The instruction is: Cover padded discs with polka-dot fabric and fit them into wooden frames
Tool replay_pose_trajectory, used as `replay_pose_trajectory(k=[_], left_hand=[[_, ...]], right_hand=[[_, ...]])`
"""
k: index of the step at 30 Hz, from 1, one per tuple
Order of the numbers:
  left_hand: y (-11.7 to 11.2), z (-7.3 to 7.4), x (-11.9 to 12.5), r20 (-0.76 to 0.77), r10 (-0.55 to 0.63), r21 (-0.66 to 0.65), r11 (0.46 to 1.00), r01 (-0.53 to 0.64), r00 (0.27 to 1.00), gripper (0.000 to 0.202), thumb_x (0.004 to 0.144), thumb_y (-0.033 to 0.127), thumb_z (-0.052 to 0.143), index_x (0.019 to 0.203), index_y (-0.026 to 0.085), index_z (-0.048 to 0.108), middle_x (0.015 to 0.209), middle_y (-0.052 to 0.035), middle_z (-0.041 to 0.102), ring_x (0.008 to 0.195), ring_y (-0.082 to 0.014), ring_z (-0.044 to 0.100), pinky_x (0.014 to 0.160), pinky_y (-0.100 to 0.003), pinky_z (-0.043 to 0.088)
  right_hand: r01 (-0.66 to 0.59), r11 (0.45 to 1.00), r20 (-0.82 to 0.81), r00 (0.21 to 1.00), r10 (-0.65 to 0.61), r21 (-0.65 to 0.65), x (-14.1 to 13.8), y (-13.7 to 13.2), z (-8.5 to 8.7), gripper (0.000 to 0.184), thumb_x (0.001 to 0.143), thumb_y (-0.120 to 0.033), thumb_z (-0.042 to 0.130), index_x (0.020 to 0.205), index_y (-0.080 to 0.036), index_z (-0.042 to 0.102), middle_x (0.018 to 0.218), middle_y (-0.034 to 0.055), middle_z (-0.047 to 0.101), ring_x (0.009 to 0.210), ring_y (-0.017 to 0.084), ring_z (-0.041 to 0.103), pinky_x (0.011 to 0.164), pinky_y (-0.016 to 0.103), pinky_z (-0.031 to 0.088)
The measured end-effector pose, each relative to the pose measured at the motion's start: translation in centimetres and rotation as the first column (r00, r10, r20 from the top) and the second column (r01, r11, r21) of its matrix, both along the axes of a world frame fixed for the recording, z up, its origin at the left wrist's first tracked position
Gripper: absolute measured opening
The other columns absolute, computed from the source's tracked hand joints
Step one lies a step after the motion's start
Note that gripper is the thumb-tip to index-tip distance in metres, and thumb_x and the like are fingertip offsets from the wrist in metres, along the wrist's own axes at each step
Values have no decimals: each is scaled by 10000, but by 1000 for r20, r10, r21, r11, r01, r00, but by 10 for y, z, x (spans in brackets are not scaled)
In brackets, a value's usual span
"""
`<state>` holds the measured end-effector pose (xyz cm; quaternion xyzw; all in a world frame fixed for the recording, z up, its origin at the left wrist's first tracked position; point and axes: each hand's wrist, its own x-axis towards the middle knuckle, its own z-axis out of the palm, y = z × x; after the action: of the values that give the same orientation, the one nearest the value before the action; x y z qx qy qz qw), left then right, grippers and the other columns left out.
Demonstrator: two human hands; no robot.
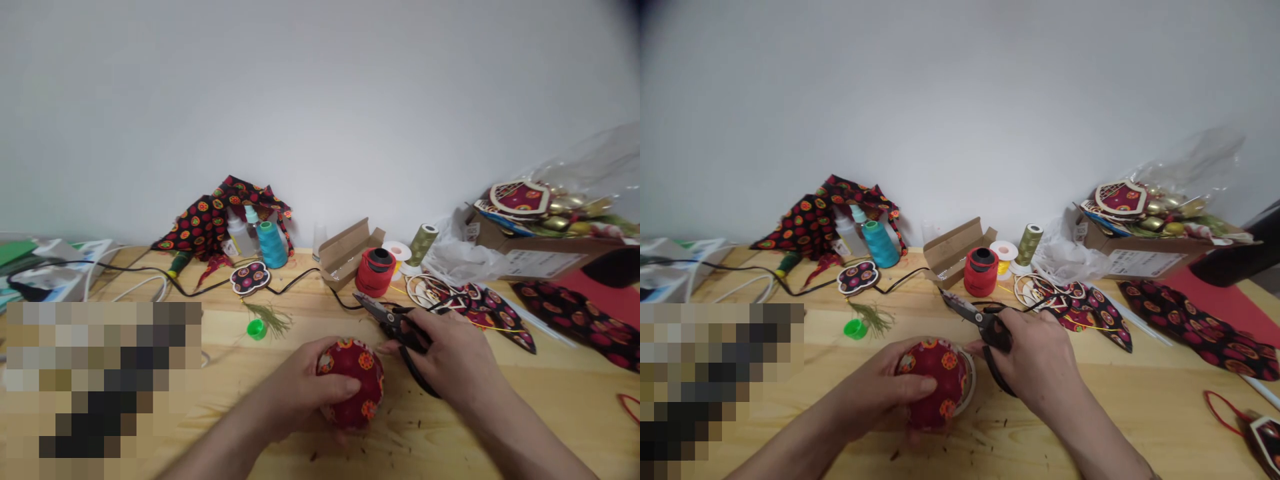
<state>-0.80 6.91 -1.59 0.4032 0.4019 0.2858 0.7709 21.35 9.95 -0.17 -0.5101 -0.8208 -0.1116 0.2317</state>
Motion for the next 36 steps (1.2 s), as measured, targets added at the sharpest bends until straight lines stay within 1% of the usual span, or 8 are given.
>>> replay_pose_trajectory(k=[3,7,10,13,16,20,25,36], left_hand=[[-2,3,4,-307,77,170,985,-24,949,346,659,320,736,951,158,647,827,-45,709,719,-197,645,595,-267,503],[-5,7,7,-598,124,462,861,214,792,206,754,270,661,954,232,692,817,8,718,737,-187,627,661,-274,466],[-6,5,6,-619,209,614,729,302,757,190,816,291,605,968,249,711,898,-23,708,835,-206,628,754,-305,467],[-4,1,5,-514,374,742,646,180,772,218,846,326,569,973,199,693,1039,-80,667,971,-226,603,849,-326,458],[-2,2,3,-365,493,744,664,-71,790,251,878,364,517,948,182,675,936,-69,677,874,-195,616,753,-284,474],[3,7,3,-233,493,551,777,-305,838,320,821,470,563,853,185,707,684,-6,646,583,-123,533,532,-222,416],[7,7,4,-236,490,443,823,-356,839,295,708,439,684,822,168,707,631,4,656,506,-95,488,465,-197,365],[9,5,4,-344,583,486,781,-392,736,248,673,407,667,611,168,656,498,27,596,477,-97,487,486,-206,354]], right_hand=[[3,998,12,1000,-4,67,1,-1,-3,460,928,-515,419,622,-207,570,505,27,611,489,189,561,546,294,294],[-40,994,-6,999,41,103,1,-2,-4,424,930,-496,448,672,-192,594,565,23,643,504,178,557,602,309,297],[-68,991,3,998,68,113,-1,-4,-3,404,918,-486,474,674,-188,593,588,27,641,519,185,552,617,325,286],[-59,994,17,998,57,94,-4,-7,0,375,881,-502,524,695,-185,600,619,35,636,563,207,552,634,343,281],[-49,994,35,998,46,102,-6,-9,0,362,850,-509,564,691,-185,597,627,38,619,580,213,537,644,355,277],[-57,992,62,997,50,116,-8,-9,-3,329,813,-491,618,691,-186,598,630,41,607,585,210,509,647,366,274],[-107,988,73,992,99,114,-10,-11,-5,264,780,-438,661,716,-187,609,649,43,615,612,213,502,641,370,266],[-139,984,87,988,130,109,-13,-12,-4,228,765,-400,673,726,-179,630,663,37,631,628,211,523,645,372,263]])
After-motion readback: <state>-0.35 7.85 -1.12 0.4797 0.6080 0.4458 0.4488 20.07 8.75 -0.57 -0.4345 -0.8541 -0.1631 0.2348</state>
